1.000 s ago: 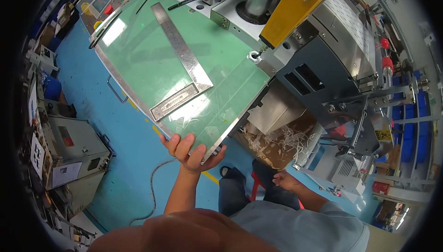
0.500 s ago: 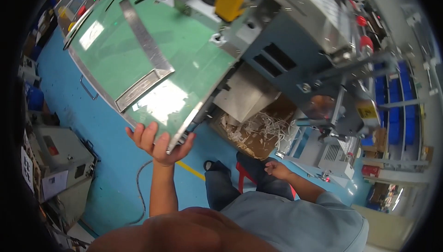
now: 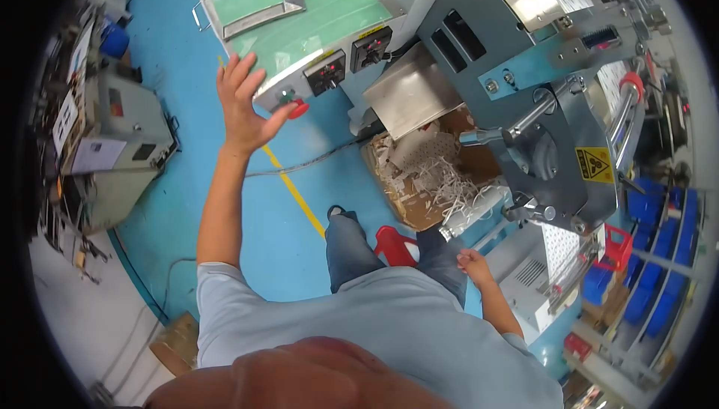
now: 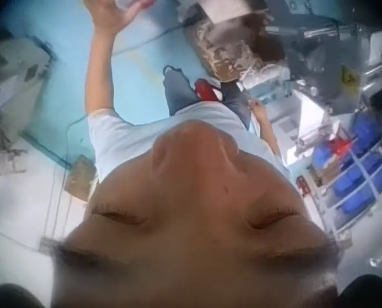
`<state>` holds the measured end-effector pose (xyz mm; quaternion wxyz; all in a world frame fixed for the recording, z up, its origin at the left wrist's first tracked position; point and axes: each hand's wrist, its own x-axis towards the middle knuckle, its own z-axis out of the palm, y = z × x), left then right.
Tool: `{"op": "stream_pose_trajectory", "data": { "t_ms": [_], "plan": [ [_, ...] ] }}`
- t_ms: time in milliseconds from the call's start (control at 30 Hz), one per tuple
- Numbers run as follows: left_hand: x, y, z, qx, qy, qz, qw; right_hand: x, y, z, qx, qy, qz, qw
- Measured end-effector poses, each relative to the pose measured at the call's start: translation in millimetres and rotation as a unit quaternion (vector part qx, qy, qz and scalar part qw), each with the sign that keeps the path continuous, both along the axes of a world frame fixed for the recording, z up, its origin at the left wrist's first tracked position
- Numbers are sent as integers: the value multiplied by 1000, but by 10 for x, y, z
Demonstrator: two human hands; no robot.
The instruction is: Operate an industrial label machine to process adhesive sheets and collect waste materials.
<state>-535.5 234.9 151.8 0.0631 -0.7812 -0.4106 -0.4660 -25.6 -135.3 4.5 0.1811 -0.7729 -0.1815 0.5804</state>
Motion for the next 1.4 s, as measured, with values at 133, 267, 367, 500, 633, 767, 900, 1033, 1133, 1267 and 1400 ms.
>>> {"op": "stream_pose_trajectory", "data": {
  "t_ms": [133,267,367,500,633,767,900,1033,1133,1267,1400],
  "plan": [
    [87,-182,132,-32,41,36,998,548,196,-313,11,4,83,996],
    [285,-286,166,15,80,70,994,921,295,-640,69,6,136,988],
    [382,-398,164,35,164,133,977,1092,290,-864,106,15,160,981],
    [478,-426,90,33,209,202,956,1290,49,-1008,150,30,138,978],
    [413,-287,101,-25,209,238,948,1386,-330,-994,223,150,-3,963],
    [334,-237,155,-106,227,264,931,1463,-399,-902,294,178,-104,933],
    [468,-284,177,-78,248,281,924,1447,38,-805,450,82,-166,874],
    [665,-329,190,-109,252,355,894,1370,582,-663,563,110,-191,796],
    [703,-385,222,-134,210,351,903,1338,884,-547,565,178,-215,776],
    [709,-423,268,-130,220,327,910,1291,993,-452,563,248,-197,764],
    [741,-417,282,-138,219,344,903,1261,992,-418,540,216,-208,786]
  ]
}}
